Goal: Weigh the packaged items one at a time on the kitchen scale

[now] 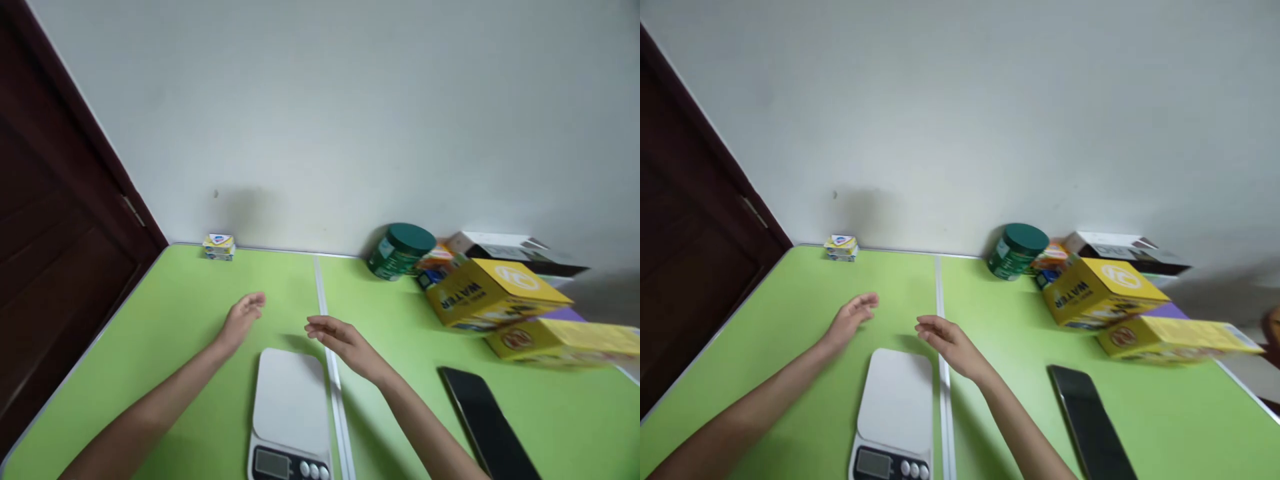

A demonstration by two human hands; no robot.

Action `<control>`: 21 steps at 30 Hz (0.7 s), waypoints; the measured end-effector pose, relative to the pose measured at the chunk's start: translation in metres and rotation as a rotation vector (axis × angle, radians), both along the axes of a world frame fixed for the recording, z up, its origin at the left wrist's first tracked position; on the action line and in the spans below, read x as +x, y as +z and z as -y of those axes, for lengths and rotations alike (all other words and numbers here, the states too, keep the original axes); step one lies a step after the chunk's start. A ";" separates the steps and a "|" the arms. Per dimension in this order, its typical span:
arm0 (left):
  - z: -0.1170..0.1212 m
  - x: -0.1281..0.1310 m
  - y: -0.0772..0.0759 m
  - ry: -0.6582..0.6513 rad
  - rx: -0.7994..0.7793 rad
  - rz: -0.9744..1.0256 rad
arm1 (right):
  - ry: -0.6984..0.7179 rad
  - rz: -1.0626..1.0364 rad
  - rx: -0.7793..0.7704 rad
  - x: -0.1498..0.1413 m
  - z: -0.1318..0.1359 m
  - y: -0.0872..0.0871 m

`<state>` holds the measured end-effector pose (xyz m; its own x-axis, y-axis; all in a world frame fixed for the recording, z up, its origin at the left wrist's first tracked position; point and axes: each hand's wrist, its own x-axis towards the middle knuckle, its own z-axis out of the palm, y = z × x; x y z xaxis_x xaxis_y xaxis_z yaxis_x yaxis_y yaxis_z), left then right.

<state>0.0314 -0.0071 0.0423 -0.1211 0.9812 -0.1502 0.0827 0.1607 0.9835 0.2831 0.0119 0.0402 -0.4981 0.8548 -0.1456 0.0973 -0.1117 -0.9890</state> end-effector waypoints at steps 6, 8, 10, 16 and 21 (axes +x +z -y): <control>-0.070 -0.099 -0.037 0.420 0.069 -0.028 | -0.049 -0.084 -0.141 -0.127 -0.078 -0.011; -0.091 -0.118 -0.046 0.484 0.074 -0.060 | -0.067 -0.065 -0.120 -0.169 -0.103 -0.018; -0.110 -0.133 -0.052 0.530 0.072 -0.098 | -0.103 -0.049 -0.100 -0.205 -0.126 -0.027; -0.161 -0.162 -0.053 0.543 0.034 -0.178 | -0.213 -0.059 -0.074 -0.273 -0.176 -0.044; -0.175 -0.162 -0.039 0.446 0.014 -0.167 | -0.141 -0.130 -0.046 -0.290 -0.182 -0.030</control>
